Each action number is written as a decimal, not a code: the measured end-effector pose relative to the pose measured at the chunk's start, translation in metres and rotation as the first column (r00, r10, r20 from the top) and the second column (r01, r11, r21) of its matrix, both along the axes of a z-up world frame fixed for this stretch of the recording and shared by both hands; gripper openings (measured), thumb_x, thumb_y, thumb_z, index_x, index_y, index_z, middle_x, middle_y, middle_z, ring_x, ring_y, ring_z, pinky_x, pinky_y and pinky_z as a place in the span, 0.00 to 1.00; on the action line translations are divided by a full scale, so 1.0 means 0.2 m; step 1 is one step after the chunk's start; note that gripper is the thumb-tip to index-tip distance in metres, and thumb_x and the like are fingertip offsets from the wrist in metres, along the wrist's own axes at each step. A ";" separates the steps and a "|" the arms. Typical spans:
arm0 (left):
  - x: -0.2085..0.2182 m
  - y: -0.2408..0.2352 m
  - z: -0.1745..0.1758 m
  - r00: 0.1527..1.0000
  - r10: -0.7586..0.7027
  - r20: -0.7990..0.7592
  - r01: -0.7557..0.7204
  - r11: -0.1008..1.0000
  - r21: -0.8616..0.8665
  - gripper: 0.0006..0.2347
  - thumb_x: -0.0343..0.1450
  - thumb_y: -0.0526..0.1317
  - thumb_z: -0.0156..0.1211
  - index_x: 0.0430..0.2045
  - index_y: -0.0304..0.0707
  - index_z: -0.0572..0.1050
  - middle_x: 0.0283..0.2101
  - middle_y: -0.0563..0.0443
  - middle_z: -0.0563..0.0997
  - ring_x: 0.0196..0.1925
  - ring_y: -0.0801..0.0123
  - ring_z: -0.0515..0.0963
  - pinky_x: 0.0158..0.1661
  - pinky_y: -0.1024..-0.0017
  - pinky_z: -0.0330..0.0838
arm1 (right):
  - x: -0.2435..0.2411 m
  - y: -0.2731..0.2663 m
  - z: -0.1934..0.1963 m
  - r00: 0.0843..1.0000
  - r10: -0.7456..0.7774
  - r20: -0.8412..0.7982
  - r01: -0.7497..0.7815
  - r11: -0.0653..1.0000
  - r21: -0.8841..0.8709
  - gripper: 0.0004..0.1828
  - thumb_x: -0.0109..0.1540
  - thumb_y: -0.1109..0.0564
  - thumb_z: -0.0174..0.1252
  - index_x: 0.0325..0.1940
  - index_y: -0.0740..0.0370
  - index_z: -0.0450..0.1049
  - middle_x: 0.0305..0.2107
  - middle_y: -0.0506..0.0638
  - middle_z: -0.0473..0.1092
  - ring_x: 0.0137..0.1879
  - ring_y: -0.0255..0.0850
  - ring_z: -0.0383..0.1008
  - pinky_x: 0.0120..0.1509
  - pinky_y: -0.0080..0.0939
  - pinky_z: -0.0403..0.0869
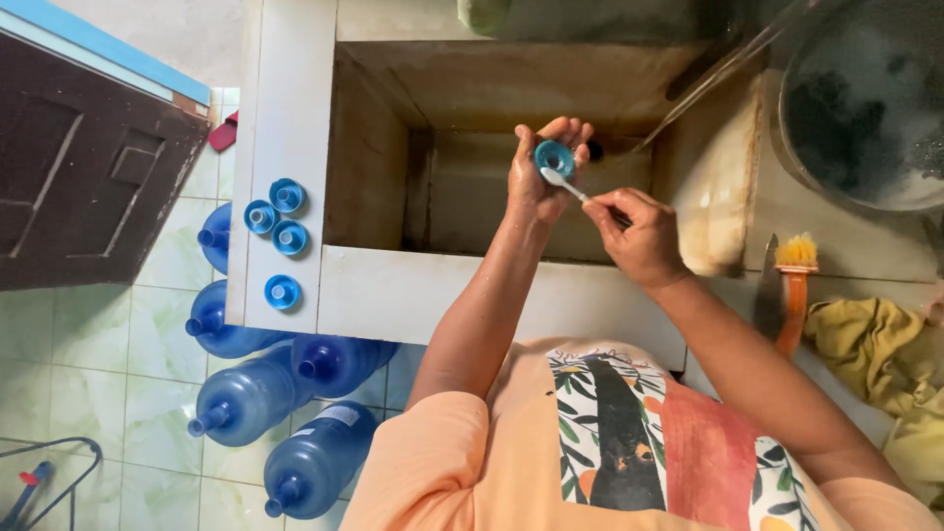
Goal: Washing and scrubbing blue plastic bottle caps under a running tap using a toothbrush.
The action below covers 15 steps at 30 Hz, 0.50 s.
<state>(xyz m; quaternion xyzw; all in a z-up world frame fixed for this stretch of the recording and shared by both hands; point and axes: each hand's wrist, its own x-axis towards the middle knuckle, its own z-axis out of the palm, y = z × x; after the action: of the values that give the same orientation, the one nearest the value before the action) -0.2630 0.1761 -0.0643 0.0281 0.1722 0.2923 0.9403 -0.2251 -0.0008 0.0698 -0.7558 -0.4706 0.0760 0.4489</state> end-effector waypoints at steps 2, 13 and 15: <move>0.02 -0.05 0.08 0.998 -0.018 0.059 0.018 1.000 0.006 0.28 0.79 0.62 0.42 0.48 0.29 0.74 0.52 0.37 0.77 0.57 0.48 0.78 0.51 0.58 0.77 | 0.01 0.05 -0.03 1.000 -0.018 -0.026 0.018 1.000 0.003 0.06 0.65 0.59 0.68 0.39 0.64 0.78 0.31 0.54 0.75 0.32 0.46 0.76 0.37 0.41 0.73; -0.03 -0.06 0.02 0.984 0.102 -0.148 -0.074 0.980 0.184 0.37 0.79 0.66 0.28 0.59 0.26 0.70 0.58 0.32 0.75 0.50 0.49 0.80 0.46 0.59 0.79 | 0.03 0.09 0.00 0.985 -0.074 0.158 0.091 0.991 -0.100 0.09 0.66 0.55 0.66 0.36 0.61 0.78 0.33 0.54 0.76 0.36 0.53 0.77 0.37 0.49 0.73; -0.03 -0.10 0.09 0.997 0.011 -0.073 0.001 0.986 0.168 0.36 0.80 0.65 0.27 0.57 0.25 0.69 0.58 0.33 0.76 0.51 0.48 0.80 0.47 0.59 0.80 | 0.02 0.10 0.00 0.987 -0.019 0.159 0.023 1.000 -0.021 0.09 0.68 0.55 0.66 0.40 0.63 0.77 0.35 0.56 0.75 0.39 0.55 0.77 0.41 0.50 0.74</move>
<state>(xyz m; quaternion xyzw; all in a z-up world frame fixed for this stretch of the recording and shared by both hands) -0.2691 0.1559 -0.0464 0.1175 0.1816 0.3070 0.9268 -0.2214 0.0188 0.0695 -0.7695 -0.4959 0.0160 0.4022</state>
